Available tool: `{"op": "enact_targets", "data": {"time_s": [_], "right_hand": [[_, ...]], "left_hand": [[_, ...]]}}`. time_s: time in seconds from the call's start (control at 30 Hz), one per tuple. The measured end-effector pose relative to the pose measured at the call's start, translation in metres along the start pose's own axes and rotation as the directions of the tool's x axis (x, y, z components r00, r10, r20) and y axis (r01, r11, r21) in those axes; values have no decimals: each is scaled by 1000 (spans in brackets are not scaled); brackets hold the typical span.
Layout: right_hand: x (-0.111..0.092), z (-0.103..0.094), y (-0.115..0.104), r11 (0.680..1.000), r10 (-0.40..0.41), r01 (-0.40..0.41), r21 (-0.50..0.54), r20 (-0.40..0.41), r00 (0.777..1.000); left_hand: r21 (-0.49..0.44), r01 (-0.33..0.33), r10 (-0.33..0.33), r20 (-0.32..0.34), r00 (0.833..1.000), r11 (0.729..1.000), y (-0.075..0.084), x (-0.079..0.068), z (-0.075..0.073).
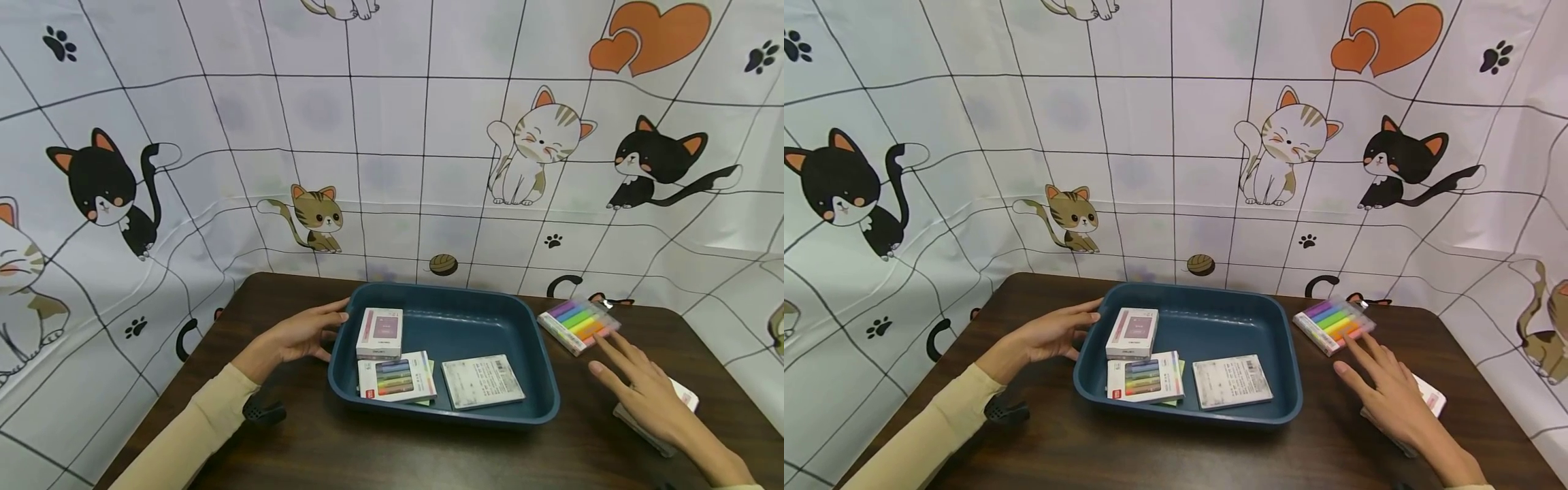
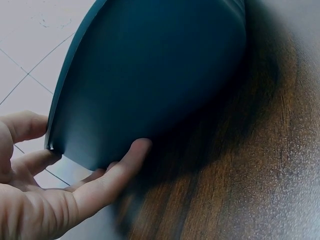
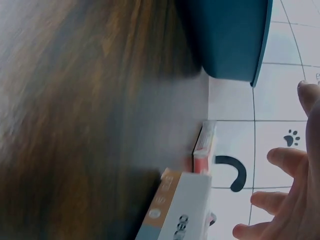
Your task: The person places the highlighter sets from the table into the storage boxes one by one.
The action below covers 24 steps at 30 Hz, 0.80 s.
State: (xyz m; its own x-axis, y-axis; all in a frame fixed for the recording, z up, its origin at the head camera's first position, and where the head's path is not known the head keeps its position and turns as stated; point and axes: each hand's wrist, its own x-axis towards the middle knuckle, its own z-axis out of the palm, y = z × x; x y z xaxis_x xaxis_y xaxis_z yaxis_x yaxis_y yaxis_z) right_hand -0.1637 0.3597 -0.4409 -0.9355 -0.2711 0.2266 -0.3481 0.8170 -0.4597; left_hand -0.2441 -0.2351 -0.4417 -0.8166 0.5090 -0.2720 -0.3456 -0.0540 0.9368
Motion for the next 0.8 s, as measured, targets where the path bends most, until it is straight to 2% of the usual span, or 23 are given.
{"op": "enact_targets", "data": {"time_s": [0.57, 0.8], "right_hand": [[-13, -5, 27, 996, 67, -64, -64, 37, 997], [-17, -6, 33, 993, 114, -112, -35, 70, 991]], "left_hand": [[-13, 0, 0, 2, 1000, 1000, 0, 2, 0], [-17, 3, -4, -13, 1000, 1000, 1, 2, -1]]}}
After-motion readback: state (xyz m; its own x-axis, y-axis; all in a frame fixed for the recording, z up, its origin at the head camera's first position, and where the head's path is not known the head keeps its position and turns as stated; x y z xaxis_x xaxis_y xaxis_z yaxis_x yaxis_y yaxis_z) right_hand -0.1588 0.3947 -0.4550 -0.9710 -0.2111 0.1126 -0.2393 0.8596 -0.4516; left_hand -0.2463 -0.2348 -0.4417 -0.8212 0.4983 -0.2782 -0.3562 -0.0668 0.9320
